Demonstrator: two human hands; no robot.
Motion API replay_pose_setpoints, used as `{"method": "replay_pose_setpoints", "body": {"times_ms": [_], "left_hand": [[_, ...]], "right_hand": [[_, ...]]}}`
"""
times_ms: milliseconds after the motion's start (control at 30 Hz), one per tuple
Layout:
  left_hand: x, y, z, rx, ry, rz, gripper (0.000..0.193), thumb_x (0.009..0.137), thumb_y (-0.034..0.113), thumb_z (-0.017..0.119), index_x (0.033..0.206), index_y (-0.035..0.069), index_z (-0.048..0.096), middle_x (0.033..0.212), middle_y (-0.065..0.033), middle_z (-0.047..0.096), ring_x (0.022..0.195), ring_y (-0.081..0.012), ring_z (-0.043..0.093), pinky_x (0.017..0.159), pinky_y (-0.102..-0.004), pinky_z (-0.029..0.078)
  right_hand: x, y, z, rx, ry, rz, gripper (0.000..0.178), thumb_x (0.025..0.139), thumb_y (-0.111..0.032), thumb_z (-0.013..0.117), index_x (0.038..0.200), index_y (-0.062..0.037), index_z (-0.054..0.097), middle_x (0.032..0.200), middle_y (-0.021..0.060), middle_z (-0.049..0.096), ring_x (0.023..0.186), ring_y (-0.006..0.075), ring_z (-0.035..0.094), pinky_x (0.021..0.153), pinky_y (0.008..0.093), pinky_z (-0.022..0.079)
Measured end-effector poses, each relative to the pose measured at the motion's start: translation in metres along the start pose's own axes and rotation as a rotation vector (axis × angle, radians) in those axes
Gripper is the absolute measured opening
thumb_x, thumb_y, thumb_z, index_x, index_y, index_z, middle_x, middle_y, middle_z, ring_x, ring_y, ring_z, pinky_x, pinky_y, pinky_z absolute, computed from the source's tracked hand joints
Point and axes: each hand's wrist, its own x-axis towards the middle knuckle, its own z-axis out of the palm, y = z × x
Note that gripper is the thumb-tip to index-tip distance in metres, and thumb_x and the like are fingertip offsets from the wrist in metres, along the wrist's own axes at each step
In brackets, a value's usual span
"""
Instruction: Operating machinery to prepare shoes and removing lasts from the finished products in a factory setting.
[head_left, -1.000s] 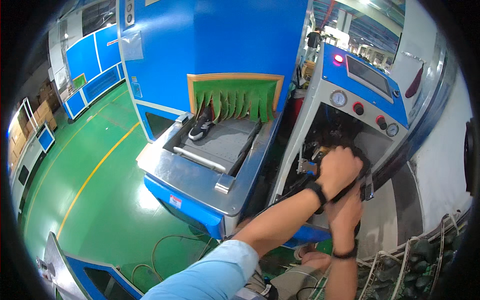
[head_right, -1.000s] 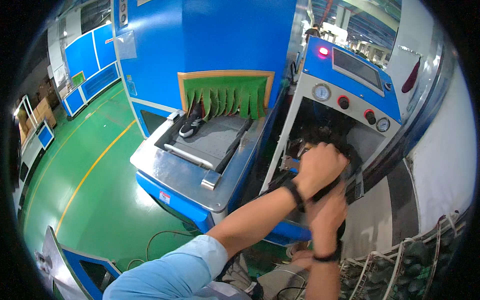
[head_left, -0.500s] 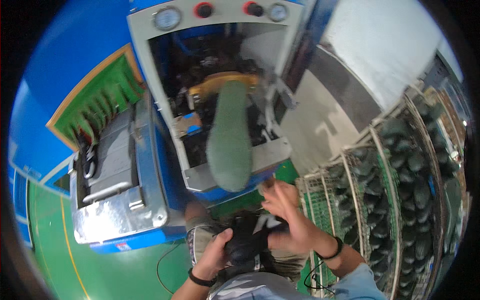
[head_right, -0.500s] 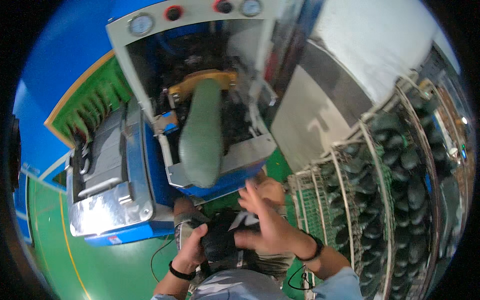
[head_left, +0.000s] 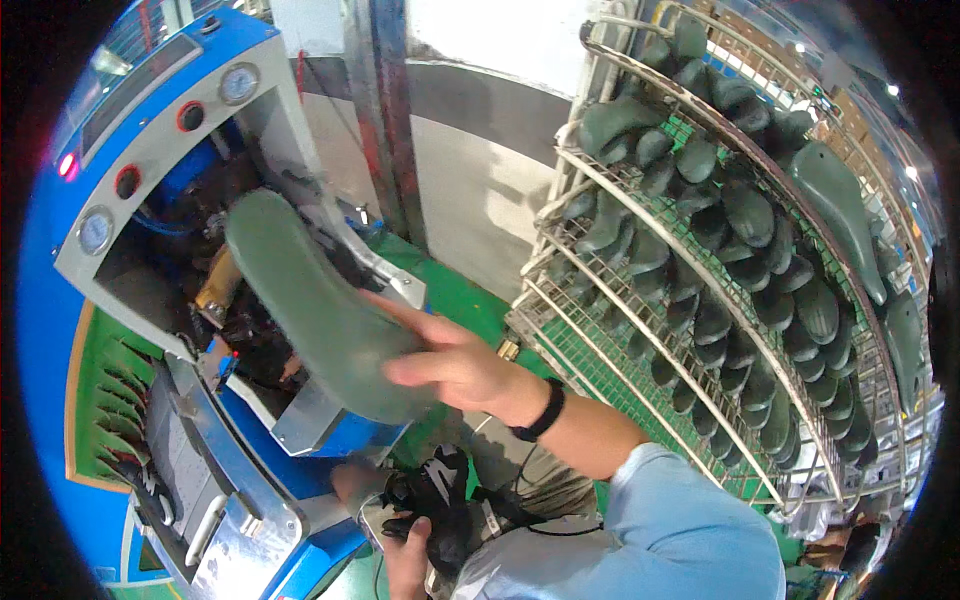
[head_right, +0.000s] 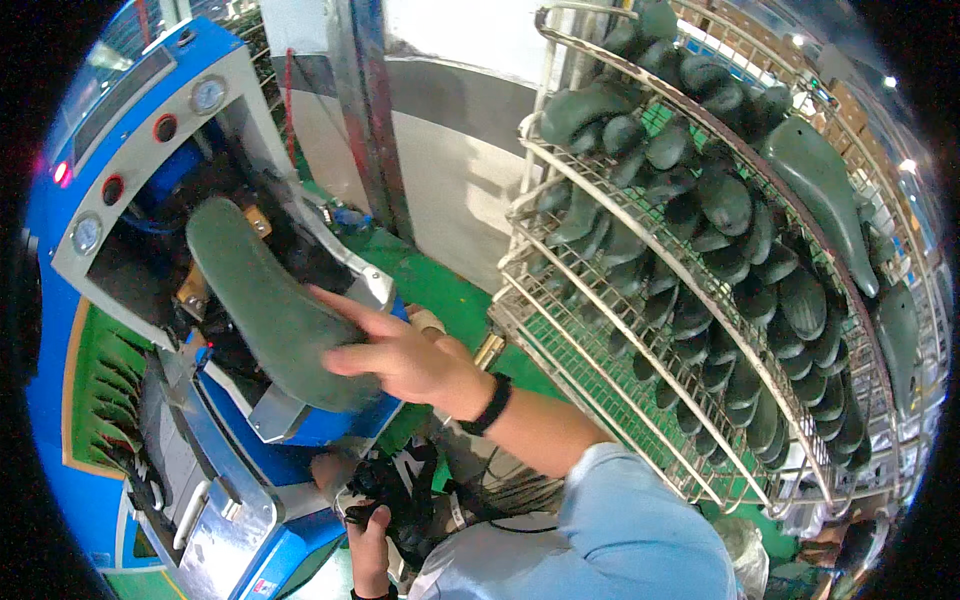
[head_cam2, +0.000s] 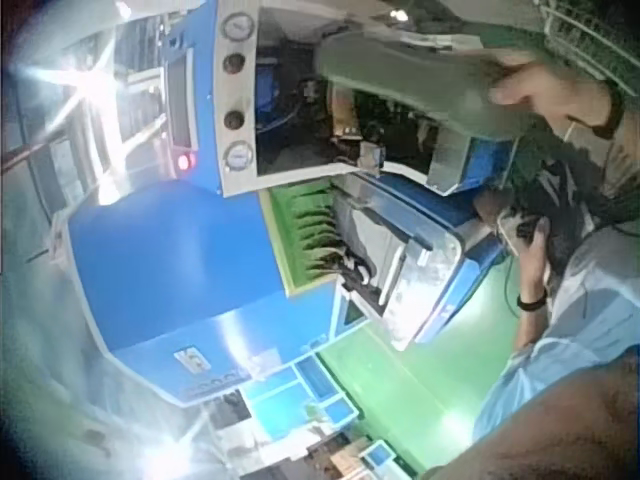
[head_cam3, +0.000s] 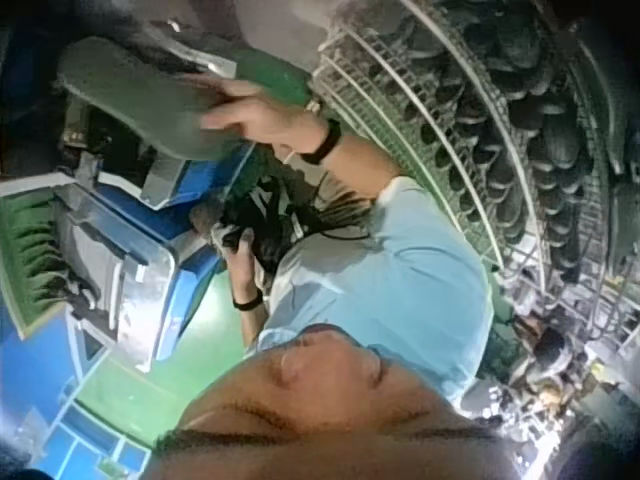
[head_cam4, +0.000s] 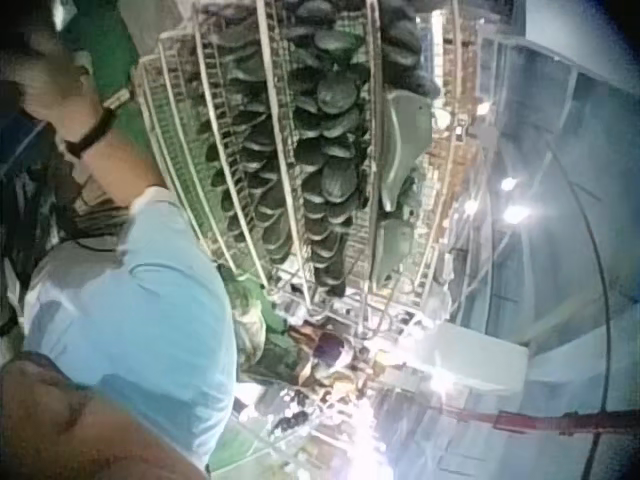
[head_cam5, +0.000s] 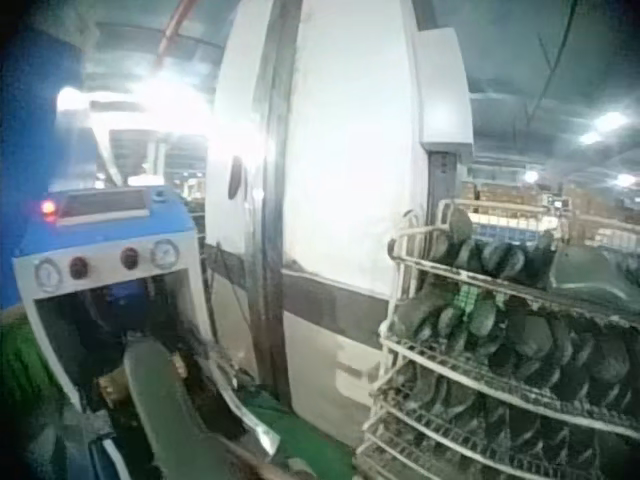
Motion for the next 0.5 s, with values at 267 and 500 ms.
{"method": "replay_pose_setpoints", "body": {"times_ms": [267, 500], "left_hand": [[0.026, -0.009, 0.016, 0.330, -0.038, -0.110, 0.040, 0.084, 0.020, 0.079, 0.115, 0.002, 0.062, 0.104, -0.0034, 0.060, 0.095, -0.0147, 0.055, 0.087, -0.0296, 0.046], [0.038, -0.003, 0.044, 0.292, -0.085, -0.149, 0.040, 0.080, 0.022, 0.081, 0.110, 0.001, 0.064, 0.105, -0.0042, 0.061, 0.095, -0.0143, 0.056, 0.084, -0.0307, 0.047]], "right_hand": [[-0.256, 0.040, -0.190, 0.225, 0.783, 0.311, 0.052, 0.102, -0.053, 0.051, 0.124, -0.0076, 0.064, 0.097, 0.0162, 0.071, 0.065, 0.0219, 0.066, 0.055, 0.0321, 0.054], [-0.288, 0.021, -0.311, 1.036, 0.864, -0.353, 0.059, 0.098, -0.055, 0.057, 0.104, 0.0036, 0.062, 0.083, 0.0129, 0.067, 0.062, 0.0204, 0.064, 0.054, 0.0305, 0.056]]}}
